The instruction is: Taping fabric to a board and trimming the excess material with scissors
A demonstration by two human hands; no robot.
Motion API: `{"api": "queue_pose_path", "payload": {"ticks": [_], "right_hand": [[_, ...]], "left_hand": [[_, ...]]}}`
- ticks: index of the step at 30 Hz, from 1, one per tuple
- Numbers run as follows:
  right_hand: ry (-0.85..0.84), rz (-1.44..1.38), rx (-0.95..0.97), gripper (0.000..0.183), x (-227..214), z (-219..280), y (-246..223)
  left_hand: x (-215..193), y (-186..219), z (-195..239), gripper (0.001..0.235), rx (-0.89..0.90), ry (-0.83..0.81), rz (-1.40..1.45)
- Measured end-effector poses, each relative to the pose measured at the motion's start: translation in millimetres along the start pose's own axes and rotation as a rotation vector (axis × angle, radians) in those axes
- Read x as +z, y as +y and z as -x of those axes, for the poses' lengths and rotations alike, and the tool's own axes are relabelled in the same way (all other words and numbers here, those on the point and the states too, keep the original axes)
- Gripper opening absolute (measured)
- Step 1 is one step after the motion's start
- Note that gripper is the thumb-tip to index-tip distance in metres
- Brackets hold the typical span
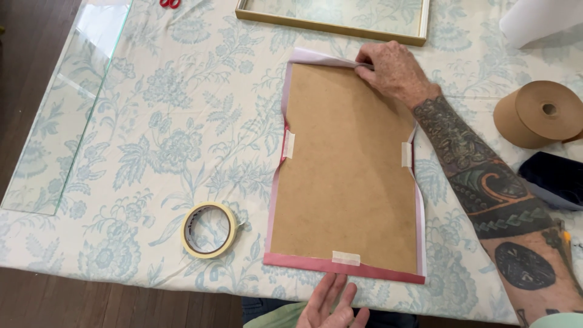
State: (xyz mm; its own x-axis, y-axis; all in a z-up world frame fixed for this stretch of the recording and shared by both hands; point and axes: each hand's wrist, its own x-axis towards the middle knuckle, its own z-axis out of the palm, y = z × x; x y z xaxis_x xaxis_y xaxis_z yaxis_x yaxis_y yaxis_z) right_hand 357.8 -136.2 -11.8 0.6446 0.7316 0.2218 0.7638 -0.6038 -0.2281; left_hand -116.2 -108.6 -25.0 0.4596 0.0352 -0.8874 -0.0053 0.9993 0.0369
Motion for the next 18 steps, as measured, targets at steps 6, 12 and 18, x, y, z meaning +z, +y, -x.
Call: {"api": "queue_pose_path", "payload": {"ticks": [6,12,18], "right_hand": [[-0.062,-0.075,0.047,0.015,-1,1,-2],[-0.064,-0.055,0.083,0.013,-16,7,-3],[-0.023,0.031,0.128,0.014,-53,51,6]], "left_hand": [[-24,-7,-32,0.074,0.070,-0.121,-0.199],[-8,5,-2,0.070,-0.048,-0.017,0.113],[-21,61,-6,0.069,0.057,-0.148,-0.070]]}}
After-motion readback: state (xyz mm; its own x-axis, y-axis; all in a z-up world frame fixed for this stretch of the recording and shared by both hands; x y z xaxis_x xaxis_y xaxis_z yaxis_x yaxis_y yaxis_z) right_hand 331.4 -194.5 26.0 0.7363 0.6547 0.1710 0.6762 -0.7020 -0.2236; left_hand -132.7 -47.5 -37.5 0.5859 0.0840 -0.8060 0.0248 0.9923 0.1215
